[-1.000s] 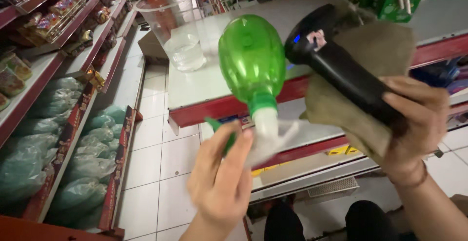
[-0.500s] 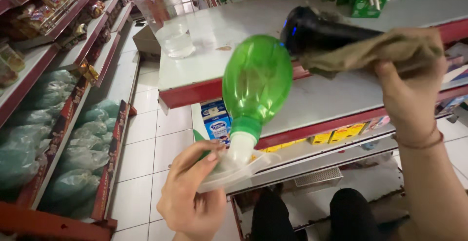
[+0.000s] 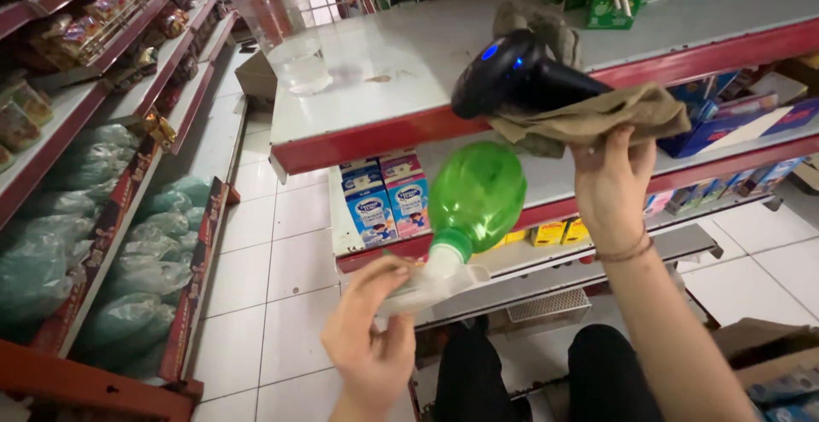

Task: The person cleans the metal shelves of a refrigerated display case. They use a spray bottle to apply liquid and a cloth to wipe the surfaces. The person also moves a cardboard box and a red stool to access different areas of the shelves.

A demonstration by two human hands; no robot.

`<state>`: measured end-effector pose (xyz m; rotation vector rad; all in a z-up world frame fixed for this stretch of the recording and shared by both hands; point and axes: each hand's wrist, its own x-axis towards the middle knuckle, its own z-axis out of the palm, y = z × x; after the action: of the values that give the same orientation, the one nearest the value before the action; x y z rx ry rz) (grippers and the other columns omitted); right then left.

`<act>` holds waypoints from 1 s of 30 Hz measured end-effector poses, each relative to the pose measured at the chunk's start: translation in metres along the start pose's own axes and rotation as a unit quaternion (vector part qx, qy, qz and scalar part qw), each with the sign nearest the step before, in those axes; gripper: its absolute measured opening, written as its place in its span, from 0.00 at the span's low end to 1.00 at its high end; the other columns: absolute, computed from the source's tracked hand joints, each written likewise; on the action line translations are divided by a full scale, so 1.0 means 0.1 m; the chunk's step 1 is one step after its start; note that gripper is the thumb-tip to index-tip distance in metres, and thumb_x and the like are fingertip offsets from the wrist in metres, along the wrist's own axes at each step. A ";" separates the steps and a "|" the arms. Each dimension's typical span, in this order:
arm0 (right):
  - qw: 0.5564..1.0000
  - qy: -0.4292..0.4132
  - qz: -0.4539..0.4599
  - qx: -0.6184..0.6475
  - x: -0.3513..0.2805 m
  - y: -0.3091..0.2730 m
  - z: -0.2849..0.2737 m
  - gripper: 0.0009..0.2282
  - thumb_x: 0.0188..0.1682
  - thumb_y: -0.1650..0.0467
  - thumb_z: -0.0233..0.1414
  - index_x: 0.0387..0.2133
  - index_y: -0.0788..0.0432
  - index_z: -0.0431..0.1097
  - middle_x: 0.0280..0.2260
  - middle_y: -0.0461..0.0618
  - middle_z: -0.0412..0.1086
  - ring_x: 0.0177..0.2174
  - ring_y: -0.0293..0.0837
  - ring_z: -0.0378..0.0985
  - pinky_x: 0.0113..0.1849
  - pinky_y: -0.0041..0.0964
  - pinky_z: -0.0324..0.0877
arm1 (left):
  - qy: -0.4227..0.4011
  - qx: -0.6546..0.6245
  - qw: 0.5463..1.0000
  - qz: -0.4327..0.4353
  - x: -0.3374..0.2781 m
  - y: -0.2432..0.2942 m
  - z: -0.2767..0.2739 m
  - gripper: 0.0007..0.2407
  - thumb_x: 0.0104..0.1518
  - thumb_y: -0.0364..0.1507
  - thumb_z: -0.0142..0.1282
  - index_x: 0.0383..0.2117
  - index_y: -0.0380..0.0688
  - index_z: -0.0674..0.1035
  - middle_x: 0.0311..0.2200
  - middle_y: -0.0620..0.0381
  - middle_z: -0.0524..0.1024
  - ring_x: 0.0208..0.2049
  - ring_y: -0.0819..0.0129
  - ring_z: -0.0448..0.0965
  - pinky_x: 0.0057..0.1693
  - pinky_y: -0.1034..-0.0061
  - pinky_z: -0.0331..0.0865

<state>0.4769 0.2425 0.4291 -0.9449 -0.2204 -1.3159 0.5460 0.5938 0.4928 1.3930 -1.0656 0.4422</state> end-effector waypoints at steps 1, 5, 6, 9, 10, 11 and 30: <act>1.000 -0.003 0.009 0.002 -0.07 0.00 -0.03 0.17 0.62 0.65 0.50 0.62 0.51 0.57 0.61 0.46 0.62 0.61 0.47 0.68 0.62 0.55 0.68 | -0.003 0.008 1.000 0.010 -0.02 -0.02 0.01 0.16 0.46 0.13 0.55 0.42 0.34 0.78 0.42 0.44 0.82 0.43 0.57 0.87 0.51 0.74 0.78; 0.988 0.070 0.107 0.092 -0.28 0.11 -0.17 0.15 0.64 0.61 0.47 0.58 0.55 0.59 0.57 0.49 0.65 0.57 0.48 0.68 0.59 0.49 0.67 | -0.003 0.027 1.000 -0.002 -0.06 -0.08 0.07 0.14 0.47 0.15 0.59 0.41 0.35 0.79 0.41 0.47 0.83 0.44 0.55 0.87 0.52 0.73 0.77; 0.984 0.053 0.121 0.123 -0.34 0.18 -0.20 0.15 0.66 0.60 0.47 0.56 0.57 0.60 0.56 0.50 0.65 0.57 0.49 0.68 0.60 0.48 0.66 | -0.006 0.025 1.000 -0.006 -0.08 -0.09 0.07 0.14 0.47 0.15 0.58 0.41 0.34 0.79 0.42 0.47 0.83 0.45 0.55 0.87 0.53 0.73 0.77; 0.969 0.062 0.197 0.137 -0.45 0.37 -0.21 0.19 0.62 0.56 0.47 0.56 0.56 0.62 0.54 0.50 0.66 0.54 0.50 0.69 0.57 0.48 0.65 | -0.022 0.020 0.999 -0.017 -0.09 -0.13 0.07 0.14 0.47 0.15 0.58 0.42 0.34 0.79 0.42 0.46 0.82 0.46 0.54 0.86 0.52 0.72 0.77; 0.962 0.074 0.228 0.129 -0.45 0.44 -0.19 0.21 0.58 0.55 0.47 0.56 0.55 0.62 0.54 0.50 0.67 0.53 0.51 0.69 0.55 0.48 0.65 | -0.031 0.019 0.999 -0.019 -0.08 -0.13 0.06 0.13 0.48 0.15 0.58 0.42 0.34 0.79 0.42 0.46 0.82 0.46 0.53 0.86 0.52 0.72 0.77; 0.957 0.075 0.250 0.128 -0.43 0.48 -0.18 0.22 0.56 0.54 0.47 0.56 0.54 0.62 0.54 0.50 0.67 0.53 0.50 0.70 0.55 0.48 0.65 | -0.039 0.019 0.999 -0.020 -0.07 -0.15 0.06 0.13 0.48 0.16 0.59 0.42 0.34 0.79 0.42 0.46 0.82 0.45 0.53 0.86 0.52 0.72 0.77; 0.952 0.151 0.247 0.096 -1.59 -0.55 -1.20 0.29 0.47 0.52 0.53 0.60 0.52 0.63 0.59 0.44 0.67 0.59 0.46 0.67 0.60 0.47 0.61 | -0.208 -0.059 0.975 -0.055 -0.39 -0.13 0.60 0.10 0.53 0.18 0.61 0.40 0.36 0.80 0.41 0.47 0.83 0.41 0.56 0.86 0.46 0.72 0.78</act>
<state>0.3384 0.2763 0.2799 -0.5721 0.1205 -0.9348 0.5164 0.5483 0.4438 1.4647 -1.3201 0.0004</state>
